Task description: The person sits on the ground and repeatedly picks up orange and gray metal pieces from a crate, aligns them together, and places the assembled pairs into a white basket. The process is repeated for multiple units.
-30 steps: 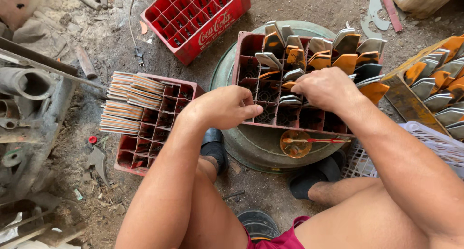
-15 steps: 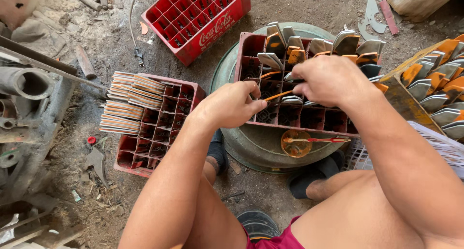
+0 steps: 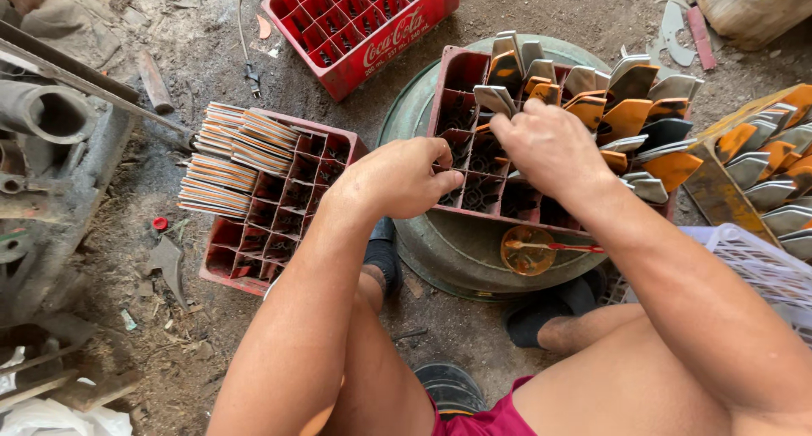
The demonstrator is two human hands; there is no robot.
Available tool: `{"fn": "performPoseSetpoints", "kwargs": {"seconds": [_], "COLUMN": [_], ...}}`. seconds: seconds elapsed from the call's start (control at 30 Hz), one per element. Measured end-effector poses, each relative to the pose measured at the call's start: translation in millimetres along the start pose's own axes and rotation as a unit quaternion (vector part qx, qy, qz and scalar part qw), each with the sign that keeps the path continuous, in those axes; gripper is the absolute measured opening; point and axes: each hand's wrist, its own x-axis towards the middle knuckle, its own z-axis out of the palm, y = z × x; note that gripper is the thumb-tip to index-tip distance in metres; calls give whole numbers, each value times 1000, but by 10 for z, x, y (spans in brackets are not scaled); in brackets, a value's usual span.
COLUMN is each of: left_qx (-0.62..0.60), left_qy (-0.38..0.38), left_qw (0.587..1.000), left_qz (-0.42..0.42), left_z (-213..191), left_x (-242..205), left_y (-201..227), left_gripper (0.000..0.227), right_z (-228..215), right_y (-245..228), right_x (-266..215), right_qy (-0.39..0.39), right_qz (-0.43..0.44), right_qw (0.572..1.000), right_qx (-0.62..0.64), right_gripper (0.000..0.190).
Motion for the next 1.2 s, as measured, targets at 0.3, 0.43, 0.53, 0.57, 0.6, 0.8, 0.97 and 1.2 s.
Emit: {"fn": "performPoseSetpoints", "kwargs": {"seconds": [0.3, 0.43, 0.53, 0.57, 0.6, 0.8, 0.97, 1.2], "left_qx": [-7, -7, -16, -21, -60, -284, -208, -143], "left_qy": [2, 10, 5, 0, 42, -19, -6, 58], "left_qw": [1000, 1000, 1000, 1000, 995, 934, 975, 987], "left_qz": [17, 7, -14, -21, 61, 214, 83, 43], "left_z": [43, 43, 32, 37, 34, 67, 26, 9], "left_x": [43, 35, 27, 25, 22, 59, 34, 16], "left_y": [-9, -53, -93, -97, -106, 10, 74, -15], "left_gripper": [39, 41, 40, 39, 47, 37, 25, 23], "right_z": [177, 8, -362, -513, -655, -1025, -896, -369], "right_y": [-125, -180, -133, -100, -73, -16, 261, 138], "right_x": [160, 201, 251, 215, 170, -10, 0, -85], "right_qy": [38, 46, 99, 127, 146, 152, -149, -334], "right_qz": [-32, -72, -77, -72, -50, 89, 157, 92], "right_qw": [960, 995, 992, 988, 976, 722, 892, 929], "right_qx": [275, 52, 28, 53, 152, 669, 396, 133], "right_gripper": [14, 21, 24, 28, 26, 30, 56, 78]}}
